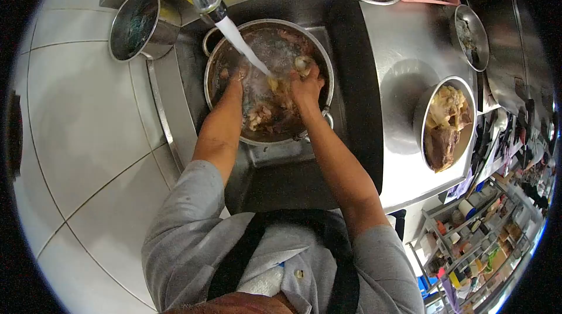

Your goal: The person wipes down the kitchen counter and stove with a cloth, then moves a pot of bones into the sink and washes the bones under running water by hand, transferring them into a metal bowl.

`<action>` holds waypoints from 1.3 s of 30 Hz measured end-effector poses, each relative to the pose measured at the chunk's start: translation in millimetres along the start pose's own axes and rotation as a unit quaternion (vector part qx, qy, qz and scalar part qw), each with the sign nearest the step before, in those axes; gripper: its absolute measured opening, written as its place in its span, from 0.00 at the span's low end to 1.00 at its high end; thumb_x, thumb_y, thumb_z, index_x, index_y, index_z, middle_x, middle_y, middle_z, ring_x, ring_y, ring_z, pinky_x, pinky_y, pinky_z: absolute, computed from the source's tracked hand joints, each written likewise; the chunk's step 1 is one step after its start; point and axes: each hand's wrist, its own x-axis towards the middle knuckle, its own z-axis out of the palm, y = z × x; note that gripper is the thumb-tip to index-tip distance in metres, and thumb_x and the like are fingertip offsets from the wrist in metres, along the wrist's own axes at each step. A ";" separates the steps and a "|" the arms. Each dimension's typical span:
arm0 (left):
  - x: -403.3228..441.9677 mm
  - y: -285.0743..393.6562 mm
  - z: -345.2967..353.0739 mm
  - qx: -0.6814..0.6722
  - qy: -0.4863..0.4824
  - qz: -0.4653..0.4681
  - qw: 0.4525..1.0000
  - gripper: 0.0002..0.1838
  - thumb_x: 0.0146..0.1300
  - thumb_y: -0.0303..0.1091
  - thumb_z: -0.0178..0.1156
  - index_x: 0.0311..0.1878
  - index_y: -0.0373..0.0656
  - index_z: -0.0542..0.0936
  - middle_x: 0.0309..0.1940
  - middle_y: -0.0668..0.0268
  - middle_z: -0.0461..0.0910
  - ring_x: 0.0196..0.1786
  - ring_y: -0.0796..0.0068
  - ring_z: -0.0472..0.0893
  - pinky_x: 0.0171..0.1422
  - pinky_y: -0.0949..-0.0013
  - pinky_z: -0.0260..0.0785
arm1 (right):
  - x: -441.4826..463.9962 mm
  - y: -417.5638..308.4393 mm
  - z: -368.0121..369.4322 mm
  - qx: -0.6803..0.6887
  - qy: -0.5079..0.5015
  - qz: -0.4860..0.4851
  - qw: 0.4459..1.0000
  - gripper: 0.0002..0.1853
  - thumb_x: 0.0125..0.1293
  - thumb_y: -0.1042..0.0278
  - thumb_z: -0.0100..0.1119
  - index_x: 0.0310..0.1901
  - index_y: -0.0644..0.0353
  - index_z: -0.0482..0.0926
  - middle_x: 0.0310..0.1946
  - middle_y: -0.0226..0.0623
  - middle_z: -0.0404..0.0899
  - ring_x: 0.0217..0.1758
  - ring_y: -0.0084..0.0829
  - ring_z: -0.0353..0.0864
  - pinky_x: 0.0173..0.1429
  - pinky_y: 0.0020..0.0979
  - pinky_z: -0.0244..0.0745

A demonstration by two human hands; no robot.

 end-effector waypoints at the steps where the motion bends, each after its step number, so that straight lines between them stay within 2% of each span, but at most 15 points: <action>1: -4.3 6.5 0.6 -0.066 -0.016 -0.002 0.998 0.21 0.61 0.44 0.57 0.53 0.40 0.75 0.47 0.55 0.76 0.49 0.56 0.76 0.55 0.58 0.68 | 6.6 3.7 3.6 0.029 -0.010 -0.007 1.000 0.35 0.58 0.57 0.62 0.65 0.59 0.62 0.58 0.58 0.68 0.61 0.49 0.69 0.65 0.40 0.61; 6: -38.8 37.7 11.0 -0.307 -0.117 0.009 0.944 0.20 0.60 0.45 0.59 0.49 0.39 0.77 0.43 0.56 0.78 0.44 0.57 0.78 0.52 0.58 0.69 | 36.4 54.4 26.4 0.136 -0.107 -0.053 0.983 0.38 0.58 0.54 0.64 0.66 0.64 0.60 0.59 0.53 0.69 0.61 0.46 0.70 0.65 0.34 0.61; 10: -14.3 39.6 13.0 -0.243 -0.152 0.053 0.957 0.19 0.57 0.48 0.60 0.47 0.47 0.79 0.42 0.62 0.80 0.41 0.62 0.80 0.45 0.55 0.72 | 35.5 42.6 16.4 0.235 -0.174 0.142 0.946 0.42 0.55 0.45 0.65 0.65 0.65 0.63 0.62 0.49 0.66 0.65 0.44 0.65 0.68 0.38 0.55; 12: -26.3 48.8 14.8 -0.312 -0.173 0.055 0.933 0.18 0.58 0.47 0.62 0.43 0.44 0.77 0.36 0.63 0.79 0.39 0.61 0.78 0.47 0.56 0.70 | 20.0 2.9 -7.7 0.202 -0.199 0.263 0.922 0.44 0.53 0.38 0.64 0.64 0.62 0.65 0.64 0.48 0.64 0.68 0.44 0.61 0.71 0.42 0.50; 13: -30.8 53.9 15.9 -0.344 -0.183 0.059 0.919 0.18 0.58 0.47 0.63 0.41 0.42 0.77 0.34 0.64 0.78 0.38 0.61 0.77 0.47 0.57 0.69 | 22.5 7.5 -3.3 0.225 -0.224 0.248 0.915 0.46 0.51 0.36 0.65 0.64 0.63 0.66 0.64 0.48 0.65 0.67 0.45 0.62 0.69 0.43 0.53; 15: -37.3 57.3 18.7 -0.302 -0.159 0.059 0.938 0.23 0.55 0.54 0.63 0.46 0.46 0.79 0.39 0.62 0.81 0.39 0.62 0.81 0.44 0.57 0.72 | 32.0 23.6 5.1 0.269 -0.269 0.219 0.899 0.51 0.45 0.32 0.67 0.63 0.65 0.66 0.63 0.49 0.66 0.65 0.47 0.65 0.65 0.44 0.60; 18: -51.7 62.9 23.1 -0.220 -0.100 0.031 0.970 0.31 0.53 0.59 0.64 0.51 0.45 0.77 0.47 0.59 0.78 0.46 0.61 0.79 0.51 0.56 0.69 | 22.0 17.8 -5.1 0.276 -0.228 0.173 0.917 0.45 0.54 0.32 0.58 0.63 0.65 0.67 0.61 0.48 0.68 0.64 0.45 0.67 0.65 0.44 0.62; 21: -61.6 64.7 8.7 0.027 -0.030 0.111 0.993 0.36 0.51 0.58 0.65 0.57 0.43 0.75 0.56 0.54 0.74 0.54 0.59 0.75 0.58 0.56 0.65 | 11.0 10.8 -11.6 0.460 -0.196 0.197 0.843 0.36 0.65 0.39 0.49 0.61 0.64 0.68 0.59 0.46 0.70 0.63 0.42 0.68 0.65 0.44 0.62; 22: -92.3 78.5 -3.9 0.053 -0.101 0.165 0.980 0.33 0.53 0.52 0.64 0.60 0.45 0.73 0.60 0.53 0.72 0.62 0.58 0.71 0.63 0.56 0.62 | 18.7 25.7 -3.2 0.522 -0.202 0.202 0.803 0.28 0.70 0.48 0.41 0.59 0.65 0.69 0.57 0.45 0.71 0.61 0.41 0.69 0.64 0.45 0.62; 25: -75.2 44.2 -14.9 0.225 -0.051 0.066 0.971 0.34 0.54 0.53 0.62 0.61 0.45 0.72 0.62 0.54 0.69 0.63 0.58 0.67 0.63 0.53 0.58 | 50.9 82.3 36.4 0.505 -0.155 0.133 0.838 0.29 0.69 0.44 0.43 0.61 0.59 0.67 0.57 0.45 0.70 0.58 0.42 0.72 0.58 0.41 0.70; 29: -9.8 -40.8 -1.2 0.388 -0.045 -0.079 0.917 0.31 0.57 0.55 0.58 0.59 0.44 0.73 0.61 0.54 0.70 0.58 0.57 0.70 0.60 0.52 0.61 | 46.5 81.7 53.7 0.252 -0.138 0.293 0.912 0.18 0.68 0.66 0.43 0.53 0.64 0.74 0.52 0.50 0.72 0.54 0.36 0.72 0.59 0.45 0.64; 32: 13.7 -78.9 6.9 0.375 -0.065 -0.155 0.911 0.30 0.59 0.56 0.55 0.57 0.44 0.74 0.60 0.54 0.70 0.54 0.56 0.72 0.57 0.52 0.63 | 90.3 142.0 111.9 -0.060 -0.358 0.212 0.907 0.22 0.65 0.62 0.48 0.59 0.62 0.70 0.59 0.54 0.67 0.59 0.43 0.70 0.53 0.52 0.67; 34: 24.5 -98.0 13.1 0.363 -0.068 -0.184 0.911 0.29 0.60 0.56 0.53 0.56 0.43 0.75 0.59 0.54 0.71 0.52 0.55 0.74 0.55 0.51 0.65 | 86.8 150.8 120.1 -0.089 -0.403 0.224 0.883 0.26 0.65 0.58 0.49 0.63 0.61 0.66 0.64 0.55 0.63 0.62 0.46 0.69 0.51 0.54 0.70; 37: 22.9 -112.0 15.6 0.318 -0.039 -0.258 0.912 0.28 0.61 0.57 0.52 0.51 0.42 0.78 0.56 0.55 0.74 0.47 0.56 0.76 0.50 0.51 0.68 | 57.0 117.8 96.1 0.067 -0.366 0.311 0.875 0.31 0.66 0.49 0.43 0.66 0.58 0.62 0.67 0.53 0.58 0.63 0.49 0.68 0.53 0.53 0.70; 39: 4.6 -105.3 13.2 0.261 -0.032 -0.270 0.926 0.28 0.60 0.55 0.54 0.55 0.44 0.75 0.59 0.56 0.71 0.53 0.57 0.73 0.54 0.49 0.66 | 45.1 98.3 74.6 0.086 -0.386 0.316 0.862 0.32 0.68 0.40 0.34 0.63 0.56 0.66 0.67 0.50 0.59 0.63 0.51 0.66 0.60 0.53 0.66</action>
